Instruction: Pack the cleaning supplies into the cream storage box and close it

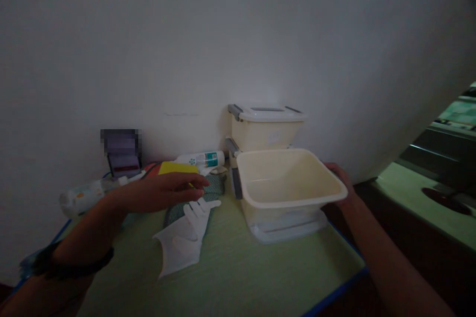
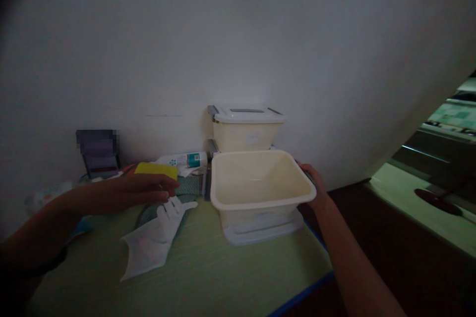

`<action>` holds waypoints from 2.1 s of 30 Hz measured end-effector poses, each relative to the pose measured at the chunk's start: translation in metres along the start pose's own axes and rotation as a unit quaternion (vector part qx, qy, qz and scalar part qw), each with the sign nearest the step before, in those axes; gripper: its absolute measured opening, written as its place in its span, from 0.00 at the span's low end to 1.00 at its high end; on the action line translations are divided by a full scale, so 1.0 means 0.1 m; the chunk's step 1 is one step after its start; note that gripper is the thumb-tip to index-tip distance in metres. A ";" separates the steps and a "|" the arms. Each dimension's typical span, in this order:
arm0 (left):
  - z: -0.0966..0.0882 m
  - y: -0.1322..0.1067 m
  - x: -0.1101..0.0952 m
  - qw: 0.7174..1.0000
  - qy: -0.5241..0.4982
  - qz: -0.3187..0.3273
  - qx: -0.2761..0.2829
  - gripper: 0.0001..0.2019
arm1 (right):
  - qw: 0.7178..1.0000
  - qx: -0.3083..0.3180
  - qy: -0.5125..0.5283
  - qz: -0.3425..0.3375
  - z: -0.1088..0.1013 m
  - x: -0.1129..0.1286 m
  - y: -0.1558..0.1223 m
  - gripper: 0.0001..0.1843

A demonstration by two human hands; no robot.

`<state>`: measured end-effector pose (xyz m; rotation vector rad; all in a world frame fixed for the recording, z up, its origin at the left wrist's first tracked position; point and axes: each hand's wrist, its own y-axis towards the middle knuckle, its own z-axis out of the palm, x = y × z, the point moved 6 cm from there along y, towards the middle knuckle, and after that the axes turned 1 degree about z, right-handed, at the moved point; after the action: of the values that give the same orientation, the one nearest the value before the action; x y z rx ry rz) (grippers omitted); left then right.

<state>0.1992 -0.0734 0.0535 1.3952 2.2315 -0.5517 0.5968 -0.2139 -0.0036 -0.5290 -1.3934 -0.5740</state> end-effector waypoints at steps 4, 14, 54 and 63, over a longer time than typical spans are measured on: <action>0.04 0.02 0.04 1.000 0.002 0.000 0.016 0.19 | 0.999 0.004 -0.037 0.039 -0.03 -0.11 0.07 0.12; 0.05 -0.01 0.08 1.000 -0.006 -0.003 0.029 0.18 | 0.985 0.070 -0.140 0.075 0.05 -0.04 0.08 0.12; -0.37 -0.63 0.95 0.969 0.087 -0.221 -0.062 0.16 | 0.723 0.355 -0.399 -0.438 3.21 -0.45 -1.60 0.12; -0.23 -0.30 1.00 0.977 0.060 -0.144 -0.146 0.33 | 0.754 0.363 -0.359 -0.413 3.14 -0.81 -1.51 0.13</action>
<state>0.1295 0.0001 0.0190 0.9889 2.5096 -0.2204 0.2551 -0.1179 -0.0494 0.6428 -2.4455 -0.4552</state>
